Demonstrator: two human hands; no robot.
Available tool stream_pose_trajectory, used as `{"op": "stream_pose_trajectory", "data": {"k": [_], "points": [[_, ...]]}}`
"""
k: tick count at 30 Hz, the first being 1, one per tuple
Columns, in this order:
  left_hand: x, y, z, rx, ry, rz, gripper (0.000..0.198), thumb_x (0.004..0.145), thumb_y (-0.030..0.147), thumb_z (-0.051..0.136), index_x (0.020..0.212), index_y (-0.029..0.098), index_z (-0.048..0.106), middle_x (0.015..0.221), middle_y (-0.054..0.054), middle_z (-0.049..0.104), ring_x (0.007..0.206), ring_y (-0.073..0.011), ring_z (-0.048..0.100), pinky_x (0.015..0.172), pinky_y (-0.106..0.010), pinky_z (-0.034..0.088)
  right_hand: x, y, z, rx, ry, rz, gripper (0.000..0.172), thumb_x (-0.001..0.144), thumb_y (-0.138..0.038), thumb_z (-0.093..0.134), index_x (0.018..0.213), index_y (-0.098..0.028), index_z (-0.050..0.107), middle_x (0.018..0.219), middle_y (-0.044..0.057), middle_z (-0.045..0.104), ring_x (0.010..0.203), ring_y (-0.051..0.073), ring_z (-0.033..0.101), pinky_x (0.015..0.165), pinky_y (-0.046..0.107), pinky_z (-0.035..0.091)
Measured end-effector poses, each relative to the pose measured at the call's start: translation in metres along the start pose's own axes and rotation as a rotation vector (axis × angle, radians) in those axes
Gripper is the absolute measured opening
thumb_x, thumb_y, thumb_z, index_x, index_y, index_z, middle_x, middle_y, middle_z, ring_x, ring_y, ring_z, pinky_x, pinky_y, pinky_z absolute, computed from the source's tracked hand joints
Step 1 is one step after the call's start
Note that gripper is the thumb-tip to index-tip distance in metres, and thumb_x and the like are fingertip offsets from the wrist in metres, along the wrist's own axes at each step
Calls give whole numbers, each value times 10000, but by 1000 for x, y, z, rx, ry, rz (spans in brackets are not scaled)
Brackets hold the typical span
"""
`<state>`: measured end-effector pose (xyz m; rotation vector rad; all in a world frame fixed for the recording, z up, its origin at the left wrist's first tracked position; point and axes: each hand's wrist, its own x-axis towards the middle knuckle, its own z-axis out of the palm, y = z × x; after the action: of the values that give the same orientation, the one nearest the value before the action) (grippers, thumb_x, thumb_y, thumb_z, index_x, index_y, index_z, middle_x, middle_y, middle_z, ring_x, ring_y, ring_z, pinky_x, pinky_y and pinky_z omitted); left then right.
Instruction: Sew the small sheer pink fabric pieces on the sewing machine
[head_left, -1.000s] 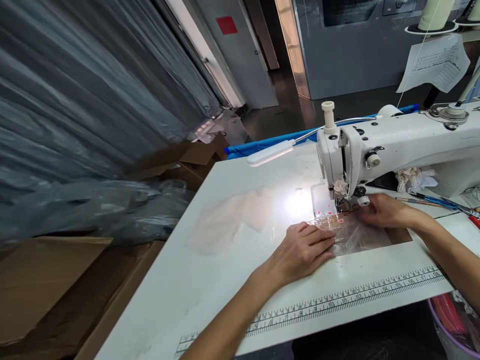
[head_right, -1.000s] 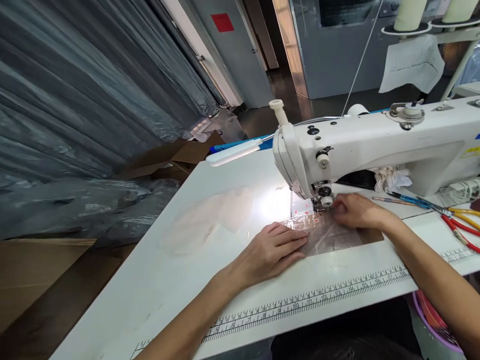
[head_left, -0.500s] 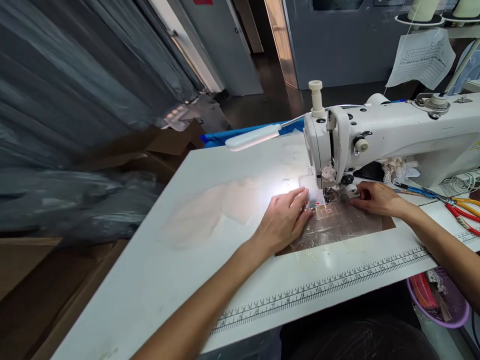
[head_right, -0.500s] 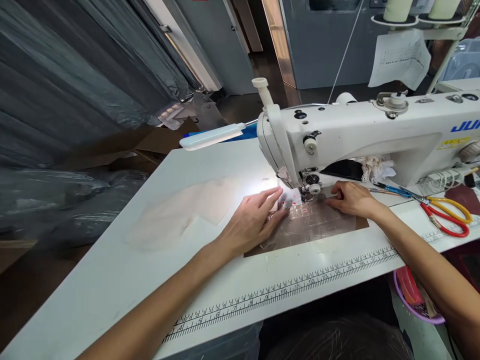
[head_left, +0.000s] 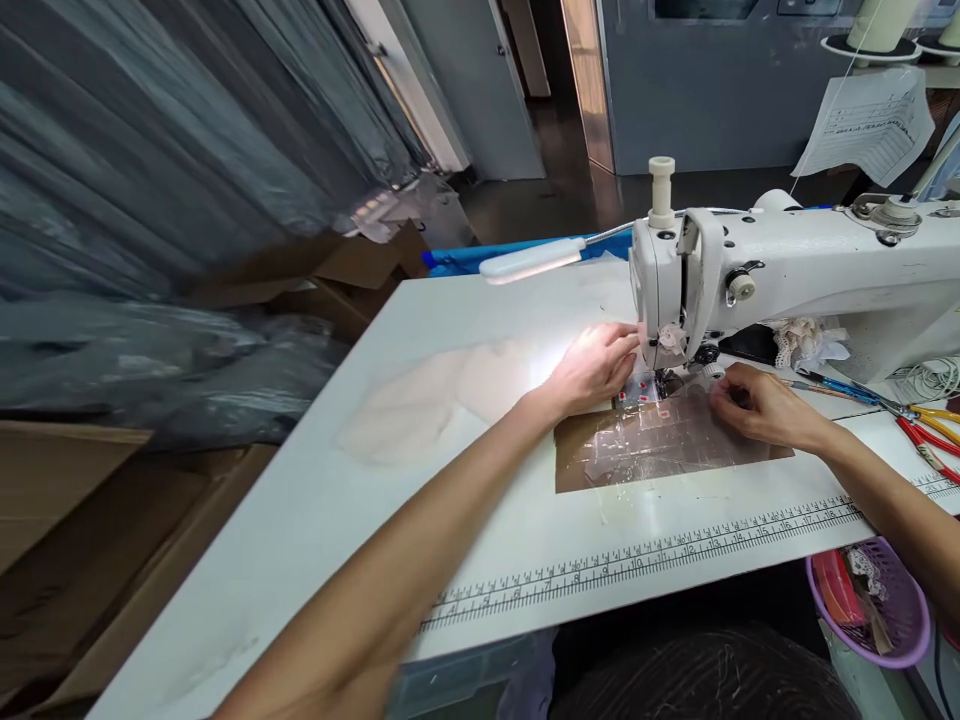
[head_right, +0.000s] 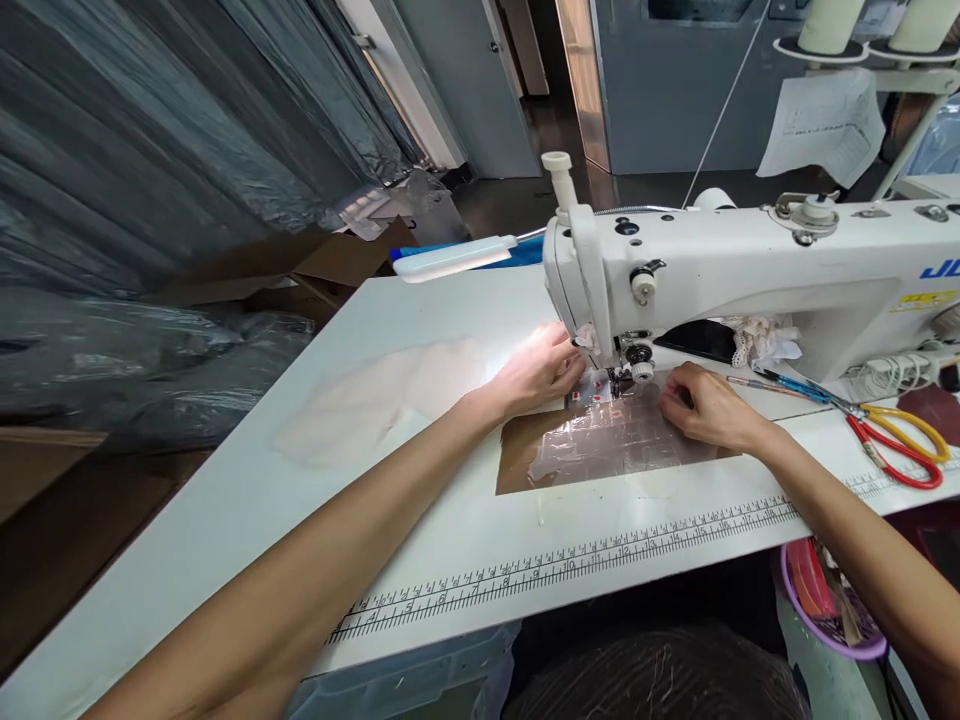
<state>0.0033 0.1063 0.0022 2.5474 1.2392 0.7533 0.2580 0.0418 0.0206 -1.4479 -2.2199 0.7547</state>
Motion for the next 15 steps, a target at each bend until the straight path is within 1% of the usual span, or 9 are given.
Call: {"op": "stream_pose_trajectory", "data": {"k": [2,4,5,6,8,10,12,13,15], "points": [[-23,13,-4,-53,-57,47,220,871,282,491,921,196,687,991,-106,676,937,-237,625,870,-389,509,-3,-3,1,39,-10,8,198,860,-370,472,752,-207,509,639,-5,517,597,145,460,574,277,368],[-45,26,-7,-180,-201,145,239,866,327,519,962,214,705,955,-81,702,877,-220,644,815,-383,541,-4,-5,2,90,-8,12,245,860,-427,478,735,-216,479,604,-21,477,563,132,418,539,270,343],[-55,31,-9,-226,-264,217,257,839,348,562,1005,221,711,981,-80,714,888,-227,656,821,-395,547,-3,-5,3,136,-5,17,273,856,-460,487,730,-219,467,597,-26,466,550,126,405,521,264,335],[-62,36,-10,-238,-297,250,289,811,336,597,1051,224,712,1047,-90,718,922,-242,664,854,-425,542,-2,-5,4,201,-6,29,300,852,-493,498,733,-220,465,595,-29,464,537,121,401,504,259,331],[-71,42,-12,-248,-314,273,354,762,299,635,1100,233,714,1139,-106,710,961,-269,673,892,-477,529,-1,-5,7,365,-25,82,345,831,-547,537,759,-215,484,605,-30,483,510,110,413,469,247,332],[-75,45,-15,-264,-275,206,350,757,297,634,1091,240,724,1164,-109,707,996,-276,670,909,-492,524,1,-8,12,515,-41,168,355,813,-551,590,799,-202,525,632,-22,528,482,100,433,444,239,347],[-76,47,-19,-323,-197,75,301,791,351,618,1040,232,737,1125,-110,716,1014,-264,665,881,-453,544,2,-15,20,603,-24,245,308,823,-492,620,827,-191,557,661,-9,570,469,96,456,433,234,376],[-77,47,-22,-369,-152,-9,287,813,388,604,1004,223,740,1076,-111,723,979,-251,671,829,-416,562,3,-20,25,625,-10,266,270,839,-452,619,833,-187,567,671,-2,584,473,97,471,433,231,393],[-80,46,-27,-531,-89,-199,348,850,484,566,976,202,725,954,-107,724,816,-212,680,654,-328,565,5,-34,36,642,10,278,208,863,-386,616,841,-181,584,686,7,599,503,103,509,445,221,425]]}}
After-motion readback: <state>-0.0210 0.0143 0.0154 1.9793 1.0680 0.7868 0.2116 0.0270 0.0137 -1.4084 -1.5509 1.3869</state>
